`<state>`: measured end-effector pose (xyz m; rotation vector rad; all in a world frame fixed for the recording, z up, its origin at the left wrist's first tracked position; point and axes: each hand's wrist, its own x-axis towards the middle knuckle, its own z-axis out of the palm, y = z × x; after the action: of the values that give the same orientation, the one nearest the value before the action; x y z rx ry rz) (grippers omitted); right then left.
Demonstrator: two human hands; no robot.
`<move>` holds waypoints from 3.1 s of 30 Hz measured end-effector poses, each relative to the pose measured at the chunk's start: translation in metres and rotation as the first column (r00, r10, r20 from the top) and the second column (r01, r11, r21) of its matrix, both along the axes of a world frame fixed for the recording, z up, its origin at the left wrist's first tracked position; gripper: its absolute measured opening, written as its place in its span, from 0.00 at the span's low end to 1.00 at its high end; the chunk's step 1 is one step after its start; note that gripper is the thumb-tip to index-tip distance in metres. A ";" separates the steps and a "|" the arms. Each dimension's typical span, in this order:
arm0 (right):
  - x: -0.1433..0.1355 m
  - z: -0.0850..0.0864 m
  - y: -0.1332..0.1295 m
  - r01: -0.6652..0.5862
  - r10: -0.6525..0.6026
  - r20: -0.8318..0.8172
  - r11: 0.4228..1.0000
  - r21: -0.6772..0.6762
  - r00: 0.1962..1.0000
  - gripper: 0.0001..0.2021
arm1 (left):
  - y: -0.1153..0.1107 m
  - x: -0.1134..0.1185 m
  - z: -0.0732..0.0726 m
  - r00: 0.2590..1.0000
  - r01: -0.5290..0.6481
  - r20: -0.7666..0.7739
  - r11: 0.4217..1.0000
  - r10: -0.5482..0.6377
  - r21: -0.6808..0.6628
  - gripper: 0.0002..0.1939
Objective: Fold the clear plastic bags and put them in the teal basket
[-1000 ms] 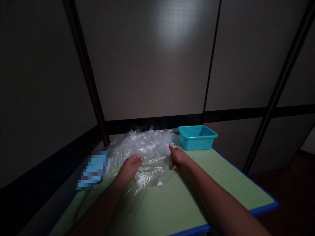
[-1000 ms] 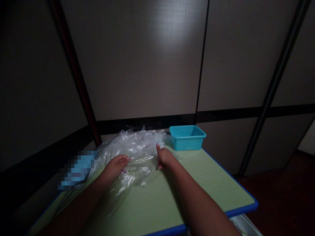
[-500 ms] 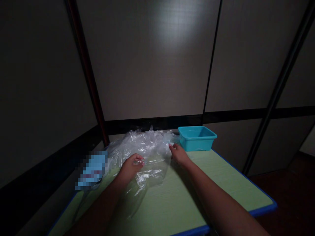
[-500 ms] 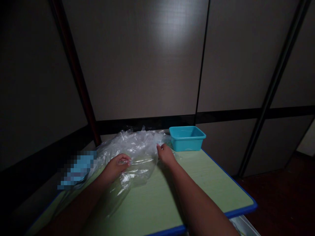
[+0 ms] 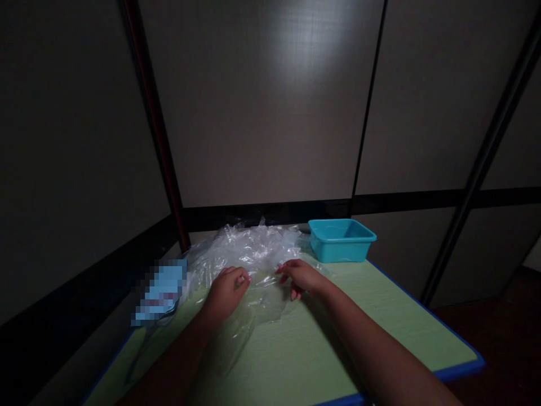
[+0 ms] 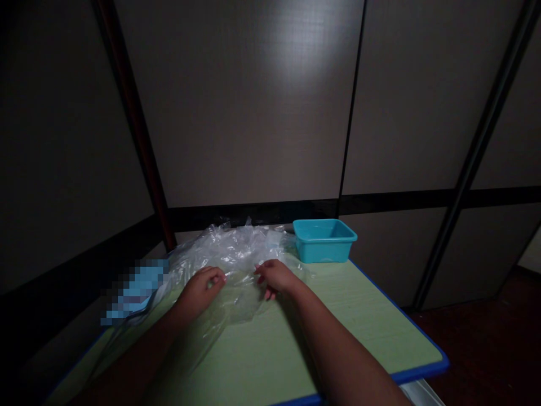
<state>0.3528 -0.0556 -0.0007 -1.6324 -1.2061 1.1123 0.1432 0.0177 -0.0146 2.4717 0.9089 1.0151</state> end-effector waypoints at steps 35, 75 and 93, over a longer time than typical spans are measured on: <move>-0.002 0.010 -0.013 -0.404 0.418 0.036 0.894 -0.192 0.908 0.22 | 0.000 -0.004 -0.025 0.903 0.260 -0.286 0.937 -0.321 -0.232 0.23; 0.016 -0.006 0.004 -0.026 -0.110 0.766 0.986 0.162 0.634 0.05 | -0.004 -0.009 -0.008 0.864 -0.175 -0.474 0.984 0.170 0.034 0.17; 0.016 0.003 -0.001 -0.003 -0.082 0.741 0.994 0.113 0.667 0.07 | 0.007 -0.009 -0.006 0.918 -0.240 -0.318 0.970 0.239 0.037 0.12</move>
<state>0.3684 -0.0562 0.0025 -2.1000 -1.6855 0.2890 0.1346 0.0252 -0.0210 2.6152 1.3405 0.6850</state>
